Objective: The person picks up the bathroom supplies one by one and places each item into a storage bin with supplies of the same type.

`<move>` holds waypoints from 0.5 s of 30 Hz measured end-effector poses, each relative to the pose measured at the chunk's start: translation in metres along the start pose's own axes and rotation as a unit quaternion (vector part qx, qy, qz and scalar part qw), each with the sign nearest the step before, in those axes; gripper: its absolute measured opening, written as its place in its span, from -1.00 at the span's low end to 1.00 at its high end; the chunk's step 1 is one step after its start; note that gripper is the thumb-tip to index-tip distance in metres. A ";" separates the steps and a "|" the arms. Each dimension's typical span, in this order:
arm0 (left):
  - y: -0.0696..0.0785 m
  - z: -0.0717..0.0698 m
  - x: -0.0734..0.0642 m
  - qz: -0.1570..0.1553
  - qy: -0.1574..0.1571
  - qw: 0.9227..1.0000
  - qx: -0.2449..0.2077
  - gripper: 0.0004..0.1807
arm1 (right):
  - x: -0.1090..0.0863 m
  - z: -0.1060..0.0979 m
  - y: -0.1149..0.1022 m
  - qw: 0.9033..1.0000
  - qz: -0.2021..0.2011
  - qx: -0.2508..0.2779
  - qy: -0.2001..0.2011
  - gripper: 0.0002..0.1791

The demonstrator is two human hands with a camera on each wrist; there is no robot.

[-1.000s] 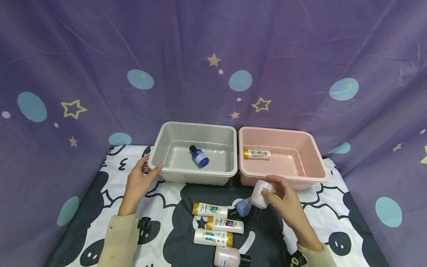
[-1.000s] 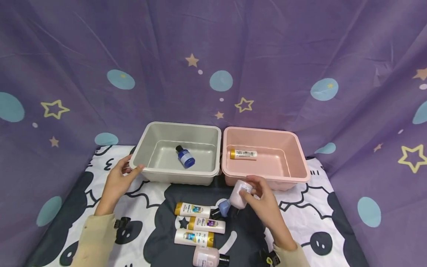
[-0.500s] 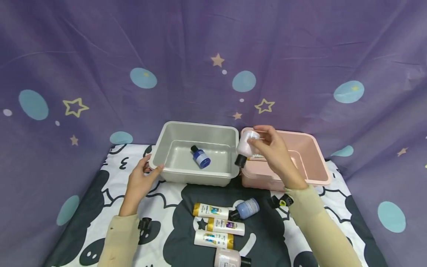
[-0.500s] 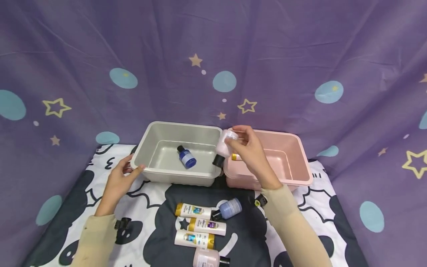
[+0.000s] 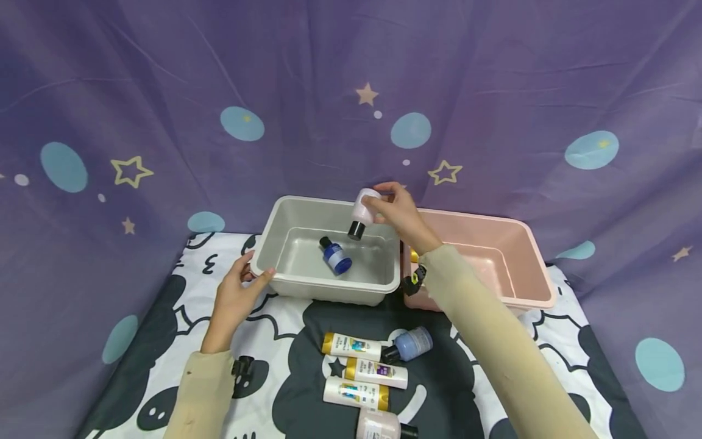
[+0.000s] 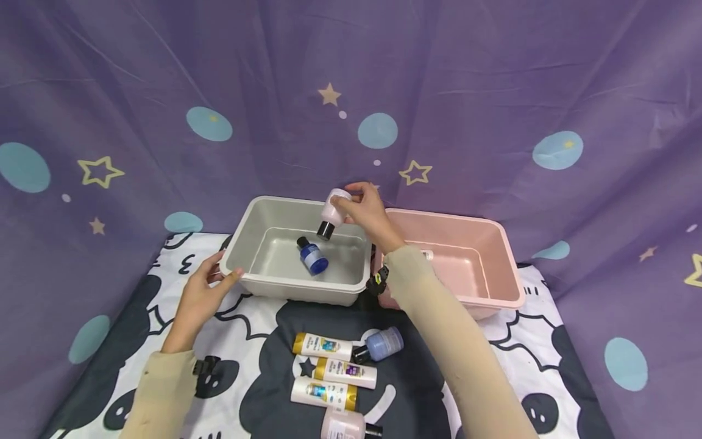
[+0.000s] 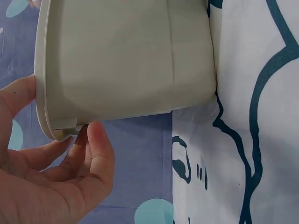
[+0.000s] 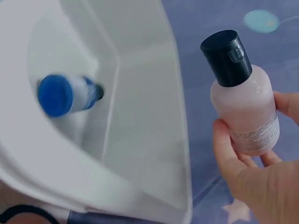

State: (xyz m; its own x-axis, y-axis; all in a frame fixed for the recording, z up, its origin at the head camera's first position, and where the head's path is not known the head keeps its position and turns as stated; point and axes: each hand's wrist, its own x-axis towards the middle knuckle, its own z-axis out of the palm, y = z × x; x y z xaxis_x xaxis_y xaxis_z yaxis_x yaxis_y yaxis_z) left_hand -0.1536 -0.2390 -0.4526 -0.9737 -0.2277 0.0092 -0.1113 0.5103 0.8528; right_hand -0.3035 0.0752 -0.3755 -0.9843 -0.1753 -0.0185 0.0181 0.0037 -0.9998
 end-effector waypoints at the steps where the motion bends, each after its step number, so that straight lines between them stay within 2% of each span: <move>1: 0.000 0.000 0.000 -0.002 -0.001 1.000 -0.001 -0.09 | 0.004 0.001 0.003 1.000 0.002 -0.001 0.001 -0.44; 10: -0.001 -0.001 -0.001 0.001 -0.003 1.000 -0.001 -0.10 | 0.028 0.013 0.023 0.997 0.061 -0.041 0.015 -0.45; 15: -0.002 -0.001 0.000 0.001 -0.003 1.000 -0.007 -0.09 | 0.034 0.018 0.029 0.995 0.056 -0.084 0.023 -0.46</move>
State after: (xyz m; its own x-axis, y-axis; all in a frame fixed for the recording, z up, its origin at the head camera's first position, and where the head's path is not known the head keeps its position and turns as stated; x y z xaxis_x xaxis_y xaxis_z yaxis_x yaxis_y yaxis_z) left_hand -0.1533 -0.2405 -0.4537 -0.9749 -0.2223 0.0080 -0.1069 0.4998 0.8595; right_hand -0.3337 0.0511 -0.4051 -0.9850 -0.1188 -0.1252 0.1018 0.1856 -0.9773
